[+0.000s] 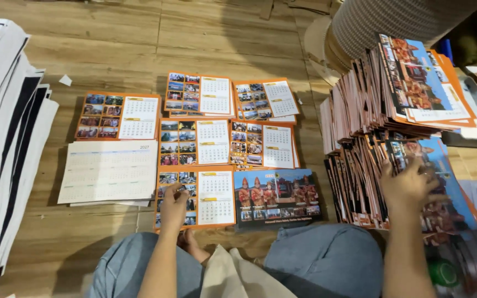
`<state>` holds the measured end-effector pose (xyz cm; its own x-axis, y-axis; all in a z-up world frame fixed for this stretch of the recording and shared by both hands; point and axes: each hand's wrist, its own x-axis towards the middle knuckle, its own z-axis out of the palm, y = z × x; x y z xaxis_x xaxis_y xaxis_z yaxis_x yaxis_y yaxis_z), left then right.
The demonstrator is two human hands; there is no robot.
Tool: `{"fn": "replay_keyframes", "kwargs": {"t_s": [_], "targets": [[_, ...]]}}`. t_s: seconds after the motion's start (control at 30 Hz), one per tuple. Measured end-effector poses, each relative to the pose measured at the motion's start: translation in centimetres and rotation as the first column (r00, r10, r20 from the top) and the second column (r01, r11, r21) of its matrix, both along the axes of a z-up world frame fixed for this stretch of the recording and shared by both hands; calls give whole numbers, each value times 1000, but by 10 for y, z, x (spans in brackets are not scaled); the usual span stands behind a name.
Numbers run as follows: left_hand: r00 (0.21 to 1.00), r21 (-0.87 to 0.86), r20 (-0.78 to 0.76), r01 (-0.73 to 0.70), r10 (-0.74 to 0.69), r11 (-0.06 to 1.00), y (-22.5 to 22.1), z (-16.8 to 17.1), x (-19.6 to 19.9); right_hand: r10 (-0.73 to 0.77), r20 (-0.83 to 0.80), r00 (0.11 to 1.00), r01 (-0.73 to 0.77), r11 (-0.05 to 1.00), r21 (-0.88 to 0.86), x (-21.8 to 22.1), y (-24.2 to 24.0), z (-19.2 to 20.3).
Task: A person sits on the floor of a print shop, manually collating and inspecting multi-page printed calendars by flipping through them and organizing them into stacks.
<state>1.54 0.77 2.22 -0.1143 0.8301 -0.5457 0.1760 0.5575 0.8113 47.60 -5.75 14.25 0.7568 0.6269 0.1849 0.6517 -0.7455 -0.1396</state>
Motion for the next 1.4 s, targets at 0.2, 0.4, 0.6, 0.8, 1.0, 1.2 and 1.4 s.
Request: {"fn": "replay_keyframes", "kwargs": {"t_s": [0.2, 0.4, 0.6, 0.8, 1.0, 1.2, 1.4], "targets": [[997, 96, -73, 41, -34, 995, -9, 20, 4, 444, -84, 892, -451, 867, -212, -111, -2, -47], [994, 97, -103, 58, -48, 994, -8, 18, 4, 816, -325, 477, -858, 353, -373, -159, -9, -132], [996, 86, -74, 60, -54, 995, -9, 30, 6, 809, -411, 419, -896, 297, -330, -141, -3, -122], [991, 105, -118, 75, -63, 992, -10, 10, 3, 739, -437, 512, -855, 486, -180, -114, 6, -115], [915, 348, -390, 253, -106, 903, -8, -16, 17, 570, 287, 770, -614, 539, 576, -97, 42, -68], [675, 527, -716, 690, -179, 497, 16, -18, 62, 808, 338, 482, -749, 180, 637, -120, 94, -101], [397, 280, -849, 898, -348, 341, 83, -41, 117, 807, 281, 520, -808, 357, 469, -129, 116, -143]]}}
